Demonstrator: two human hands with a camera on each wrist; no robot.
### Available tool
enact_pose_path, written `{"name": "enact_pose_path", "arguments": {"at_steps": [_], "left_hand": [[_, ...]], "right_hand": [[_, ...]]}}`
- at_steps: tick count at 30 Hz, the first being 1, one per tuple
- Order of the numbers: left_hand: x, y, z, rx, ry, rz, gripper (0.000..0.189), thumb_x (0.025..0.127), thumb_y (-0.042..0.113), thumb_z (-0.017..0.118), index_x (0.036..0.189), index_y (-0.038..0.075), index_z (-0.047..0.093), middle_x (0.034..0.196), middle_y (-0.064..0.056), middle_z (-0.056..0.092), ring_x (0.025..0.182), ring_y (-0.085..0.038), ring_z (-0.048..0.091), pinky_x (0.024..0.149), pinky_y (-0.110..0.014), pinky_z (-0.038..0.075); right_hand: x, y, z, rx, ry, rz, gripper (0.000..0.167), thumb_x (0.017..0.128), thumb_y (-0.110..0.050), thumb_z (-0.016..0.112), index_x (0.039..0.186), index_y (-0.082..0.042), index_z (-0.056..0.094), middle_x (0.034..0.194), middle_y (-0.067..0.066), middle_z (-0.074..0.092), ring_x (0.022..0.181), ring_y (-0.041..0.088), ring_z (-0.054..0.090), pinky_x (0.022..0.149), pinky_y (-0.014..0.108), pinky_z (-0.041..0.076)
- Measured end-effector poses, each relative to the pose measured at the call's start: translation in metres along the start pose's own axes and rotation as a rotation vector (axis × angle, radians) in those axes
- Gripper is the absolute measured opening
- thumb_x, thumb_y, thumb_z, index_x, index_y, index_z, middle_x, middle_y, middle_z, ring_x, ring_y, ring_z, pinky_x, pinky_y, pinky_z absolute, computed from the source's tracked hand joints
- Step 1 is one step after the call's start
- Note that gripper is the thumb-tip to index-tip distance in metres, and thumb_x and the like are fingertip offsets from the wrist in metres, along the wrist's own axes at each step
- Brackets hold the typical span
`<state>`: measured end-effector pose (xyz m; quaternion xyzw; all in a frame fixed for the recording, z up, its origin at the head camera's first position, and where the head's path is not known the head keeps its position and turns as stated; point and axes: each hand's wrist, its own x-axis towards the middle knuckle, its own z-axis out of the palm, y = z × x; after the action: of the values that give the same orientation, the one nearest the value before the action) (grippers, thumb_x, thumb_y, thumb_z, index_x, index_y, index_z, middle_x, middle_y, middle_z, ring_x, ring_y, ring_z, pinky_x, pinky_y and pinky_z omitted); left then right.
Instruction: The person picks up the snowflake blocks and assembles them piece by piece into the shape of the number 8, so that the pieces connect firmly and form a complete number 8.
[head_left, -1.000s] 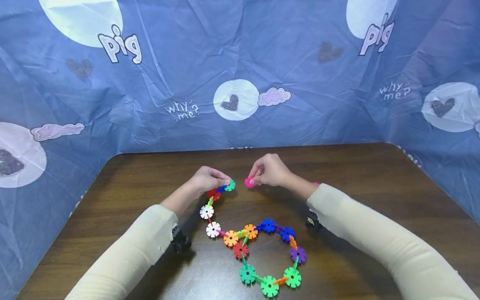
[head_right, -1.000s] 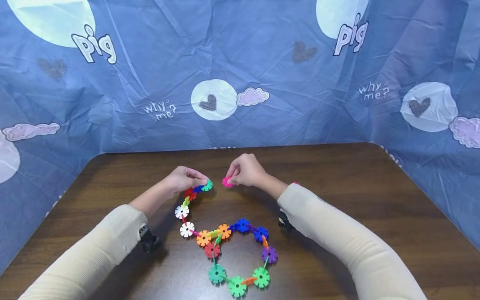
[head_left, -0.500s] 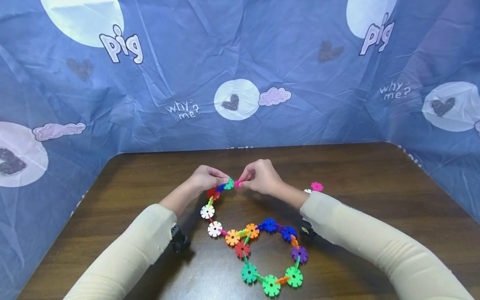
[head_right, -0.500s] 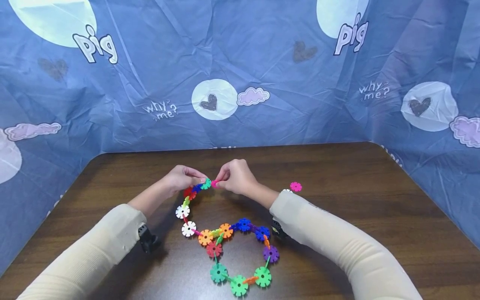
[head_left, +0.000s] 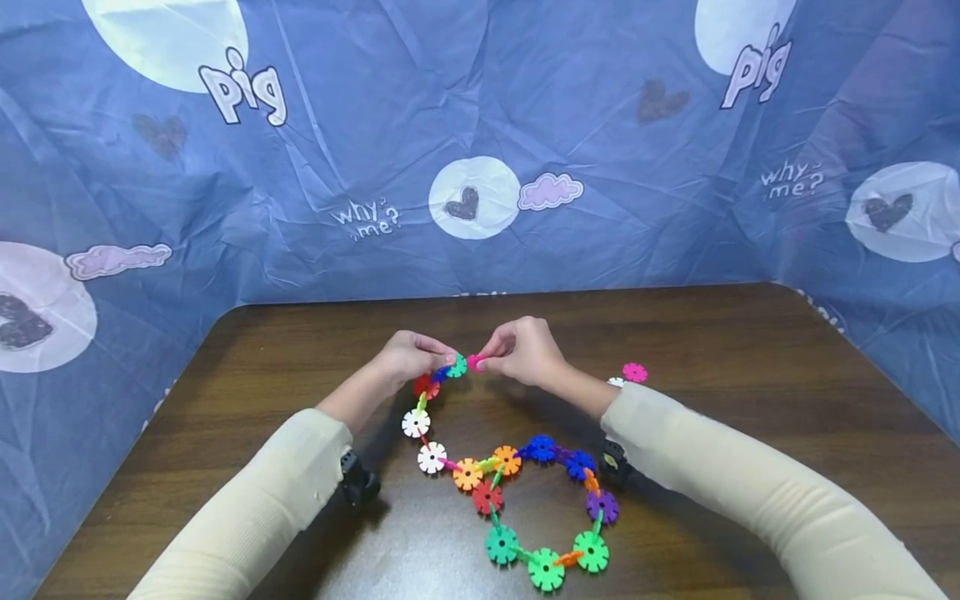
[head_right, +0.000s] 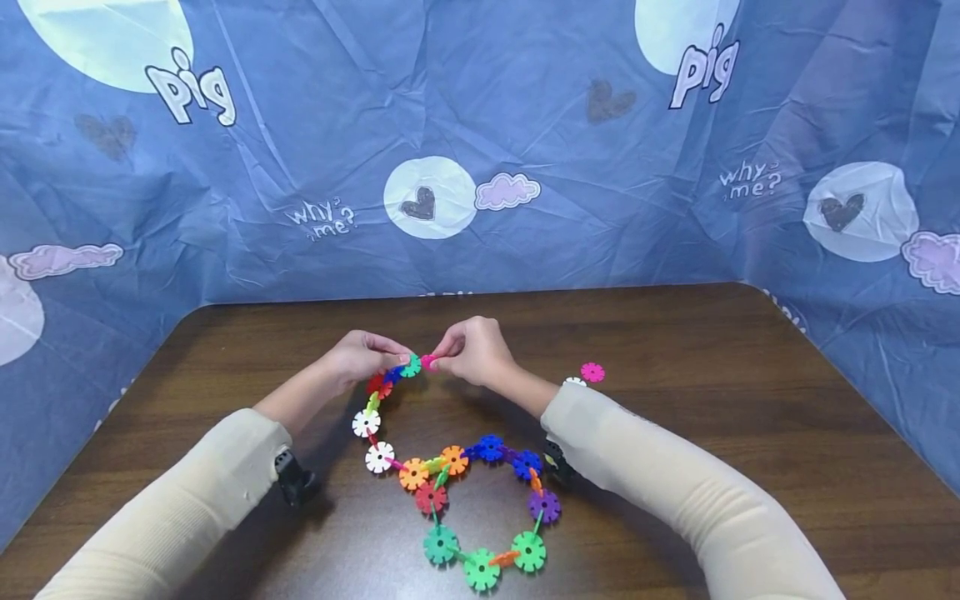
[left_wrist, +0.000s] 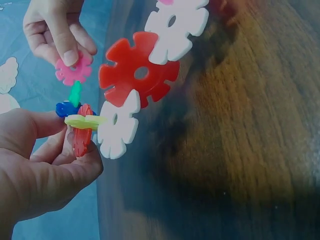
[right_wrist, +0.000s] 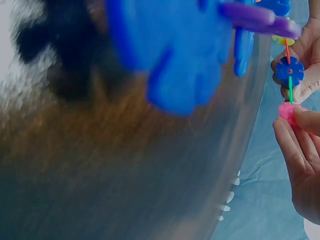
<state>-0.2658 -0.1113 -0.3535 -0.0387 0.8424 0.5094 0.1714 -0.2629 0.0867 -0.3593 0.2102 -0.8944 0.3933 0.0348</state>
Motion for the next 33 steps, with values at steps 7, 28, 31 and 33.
{"name": "enact_pose_path", "arguments": {"at_steps": [7,28,31,33], "left_hand": [[0.000,-0.001,0.003,-0.074,-0.006,-0.036,0.027,0.089,0.011,0.067,0.111,-0.005,0.069,0.067,0.006,0.064,0.062,-0.005,0.054,0.058,-0.016,0.046],[-0.004,-0.001,0.011,-0.216,0.008,-0.098,0.030,0.090,0.007,0.064,0.116,-0.008,0.065,0.061,0.009,0.061,0.060,-0.004,0.053,0.056,-0.016,0.045],[-0.005,0.000,0.004,-0.134,-0.078,-0.100,0.030,0.091,0.009,0.063,0.116,-0.007,0.064,0.064,0.007,0.060,0.062,-0.006,0.053,0.058,-0.018,0.045],[-0.005,0.001,-0.001,-0.088,-0.138,-0.100,0.028,0.092,0.010,0.063,0.115,-0.006,0.065,0.065,0.006,0.061,0.064,-0.007,0.054,0.060,-0.018,0.046]], "right_hand": [[-0.001,0.001,0.005,0.019,0.005,0.008,0.013,0.072,-0.016,0.085,0.071,-0.009,0.074,0.071,0.006,0.074,0.055,0.005,0.064,0.053,0.020,0.051],[0.003,-0.003,0.008,0.124,-0.026,0.065,0.013,0.073,-0.005,0.082,0.070,-0.001,0.070,0.072,0.013,0.074,0.059,0.018,0.070,0.054,0.022,0.055],[0.004,-0.002,0.004,0.118,-0.107,0.050,0.012,0.074,-0.004,0.081,0.072,0.000,0.070,0.076,0.014,0.074,0.063,0.017,0.071,0.058,0.022,0.057],[0.005,-0.001,0.000,0.108,-0.160,0.028,0.011,0.074,-0.004,0.080,0.074,0.000,0.070,0.078,0.014,0.074,0.068,0.018,0.072,0.062,0.022,0.058]]}}
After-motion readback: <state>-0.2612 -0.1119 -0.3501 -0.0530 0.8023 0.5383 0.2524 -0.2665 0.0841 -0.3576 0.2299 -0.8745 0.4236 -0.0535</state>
